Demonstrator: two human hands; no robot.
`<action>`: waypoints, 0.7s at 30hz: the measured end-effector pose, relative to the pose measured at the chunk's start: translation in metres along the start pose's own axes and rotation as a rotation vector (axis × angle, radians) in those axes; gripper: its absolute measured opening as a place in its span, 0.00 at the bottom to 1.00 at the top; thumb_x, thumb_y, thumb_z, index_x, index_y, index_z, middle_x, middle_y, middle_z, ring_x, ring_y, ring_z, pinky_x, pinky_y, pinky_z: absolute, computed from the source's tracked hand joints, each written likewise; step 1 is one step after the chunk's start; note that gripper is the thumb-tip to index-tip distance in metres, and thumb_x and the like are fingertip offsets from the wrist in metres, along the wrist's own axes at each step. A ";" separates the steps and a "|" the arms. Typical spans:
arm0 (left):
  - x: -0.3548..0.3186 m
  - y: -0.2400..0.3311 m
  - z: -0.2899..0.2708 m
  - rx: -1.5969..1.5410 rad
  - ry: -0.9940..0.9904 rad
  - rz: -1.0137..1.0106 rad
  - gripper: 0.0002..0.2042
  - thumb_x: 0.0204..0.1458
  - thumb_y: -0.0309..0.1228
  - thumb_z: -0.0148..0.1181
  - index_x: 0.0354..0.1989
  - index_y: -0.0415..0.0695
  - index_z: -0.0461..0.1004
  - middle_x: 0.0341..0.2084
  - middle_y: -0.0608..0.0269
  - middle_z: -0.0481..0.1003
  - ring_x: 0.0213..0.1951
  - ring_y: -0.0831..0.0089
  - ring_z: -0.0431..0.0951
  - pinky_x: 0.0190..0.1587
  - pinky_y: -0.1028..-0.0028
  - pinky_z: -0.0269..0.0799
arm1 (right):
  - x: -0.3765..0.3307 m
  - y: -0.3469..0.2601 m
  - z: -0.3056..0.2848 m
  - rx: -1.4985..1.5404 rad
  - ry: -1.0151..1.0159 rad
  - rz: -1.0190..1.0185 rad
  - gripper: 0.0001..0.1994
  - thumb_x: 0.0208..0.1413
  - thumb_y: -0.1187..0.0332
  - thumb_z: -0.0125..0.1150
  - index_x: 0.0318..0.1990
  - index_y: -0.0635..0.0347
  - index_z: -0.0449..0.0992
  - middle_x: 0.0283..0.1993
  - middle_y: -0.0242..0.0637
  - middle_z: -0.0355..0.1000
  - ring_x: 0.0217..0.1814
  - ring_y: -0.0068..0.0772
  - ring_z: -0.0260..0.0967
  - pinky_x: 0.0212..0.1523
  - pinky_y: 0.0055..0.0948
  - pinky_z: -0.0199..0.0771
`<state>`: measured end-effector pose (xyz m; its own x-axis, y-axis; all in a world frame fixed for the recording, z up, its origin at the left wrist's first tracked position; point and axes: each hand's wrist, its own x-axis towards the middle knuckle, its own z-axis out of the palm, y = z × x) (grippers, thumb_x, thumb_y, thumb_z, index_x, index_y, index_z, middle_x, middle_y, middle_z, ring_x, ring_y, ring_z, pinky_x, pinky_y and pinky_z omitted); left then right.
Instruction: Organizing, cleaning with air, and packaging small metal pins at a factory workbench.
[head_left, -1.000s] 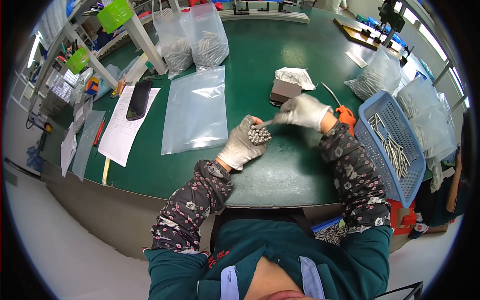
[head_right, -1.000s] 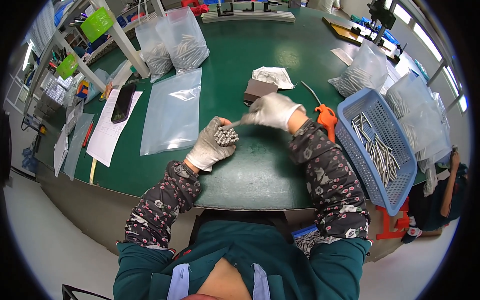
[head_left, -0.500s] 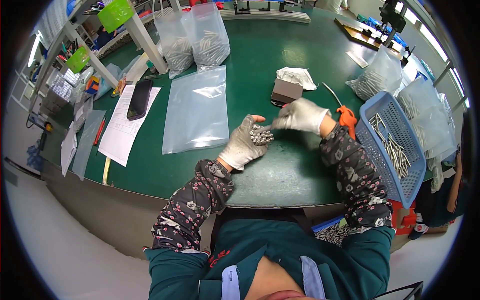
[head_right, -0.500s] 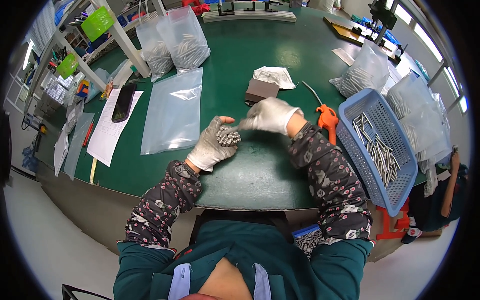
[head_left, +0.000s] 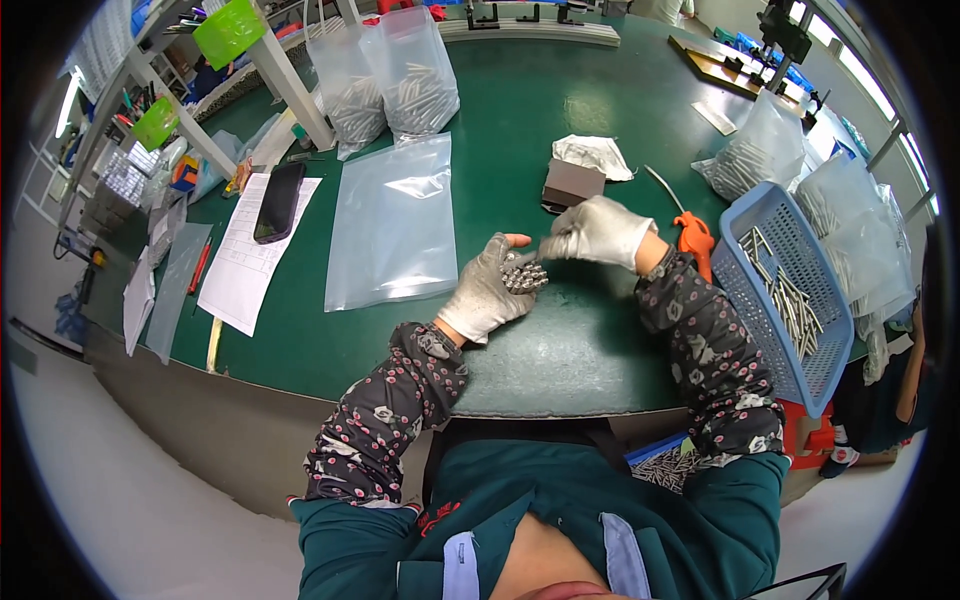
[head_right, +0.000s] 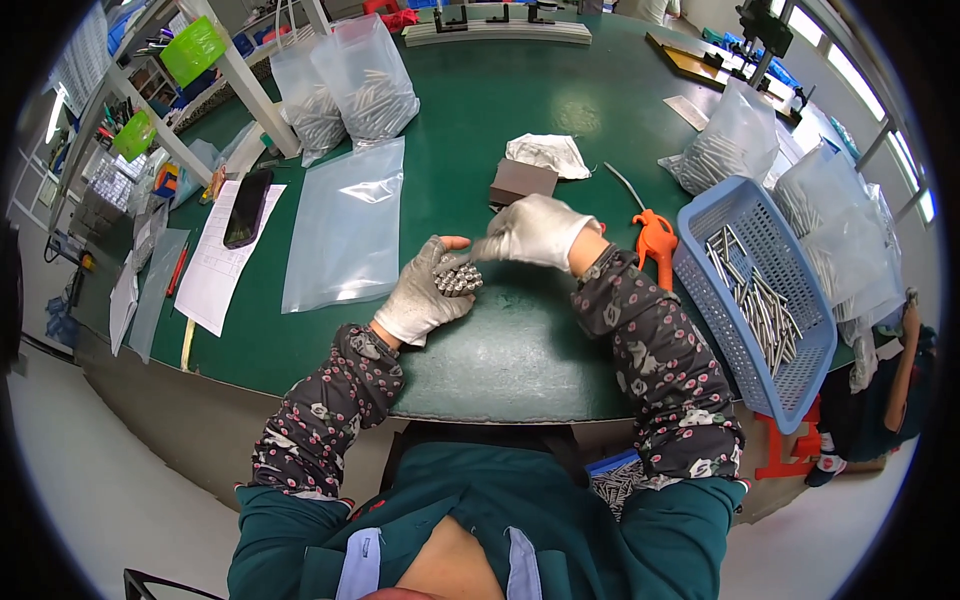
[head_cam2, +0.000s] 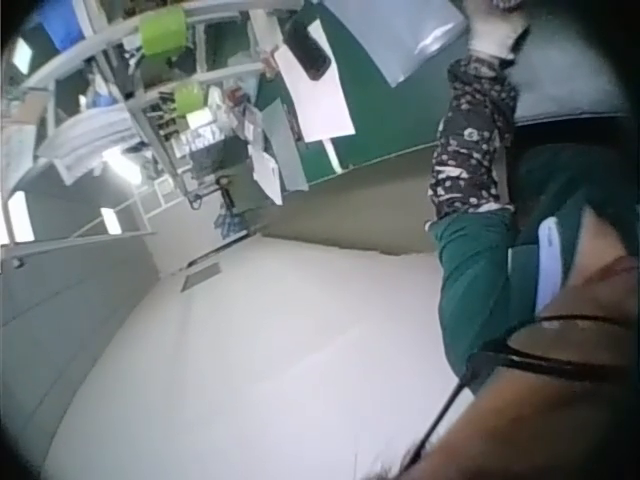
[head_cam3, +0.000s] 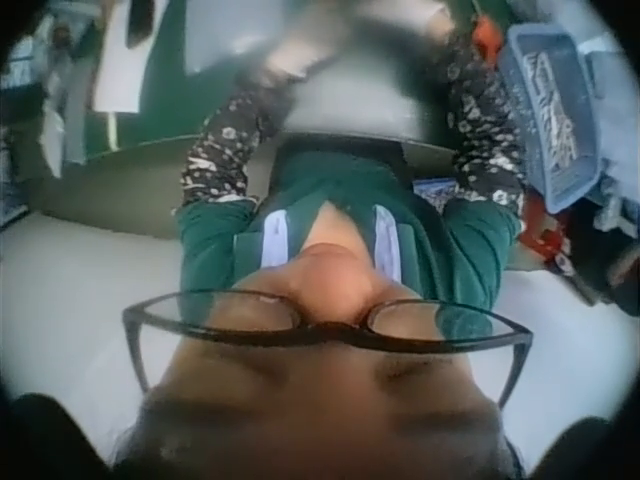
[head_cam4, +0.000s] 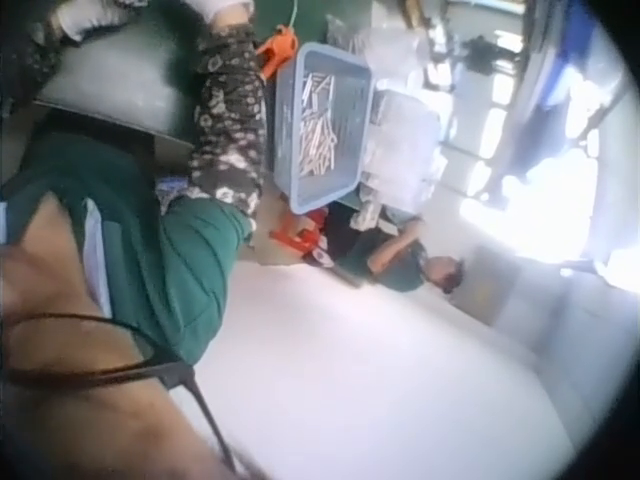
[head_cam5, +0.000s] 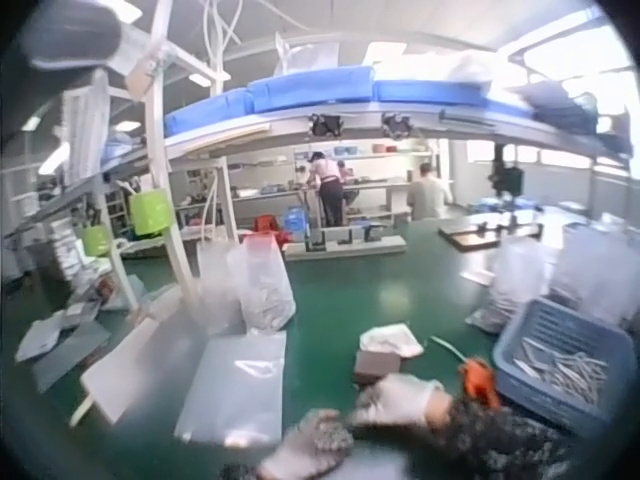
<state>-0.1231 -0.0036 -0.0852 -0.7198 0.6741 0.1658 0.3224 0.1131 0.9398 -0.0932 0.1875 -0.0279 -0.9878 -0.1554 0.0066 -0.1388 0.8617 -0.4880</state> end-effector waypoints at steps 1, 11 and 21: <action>0.001 0.000 0.000 0.000 0.000 0.004 0.29 0.32 0.18 0.61 0.48 0.41 0.60 0.31 0.68 0.69 0.33 0.81 0.69 0.38 0.82 0.67 | 0.001 0.000 -0.013 -0.060 -0.017 0.102 0.20 0.44 0.50 0.60 0.28 0.61 0.77 0.24 0.42 0.72 0.29 0.37 0.71 0.33 0.29 0.69; 0.001 -0.002 0.000 -0.070 -0.053 -0.076 0.25 0.33 0.18 0.62 0.44 0.40 0.61 0.32 0.67 0.70 0.33 0.82 0.69 0.38 0.83 0.67 | 0.000 0.024 -0.010 -0.056 0.068 0.226 0.17 0.46 0.52 0.59 0.30 0.58 0.78 0.25 0.42 0.73 0.28 0.37 0.71 0.34 0.28 0.70; 0.002 0.003 0.000 -0.059 -0.051 -0.081 0.20 0.33 0.19 0.63 0.38 0.40 0.64 0.28 0.68 0.70 0.31 0.83 0.70 0.35 0.83 0.68 | -0.014 0.004 0.004 0.058 0.026 0.027 0.17 0.44 0.51 0.61 0.28 0.59 0.78 0.21 0.42 0.72 0.25 0.38 0.70 0.29 0.30 0.69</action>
<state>-0.1232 -0.0021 -0.0818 -0.7095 0.7007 0.0746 0.2264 0.1263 0.9658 -0.0799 0.1913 -0.0333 -0.9927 -0.1197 0.0148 -0.1089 0.8358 -0.5381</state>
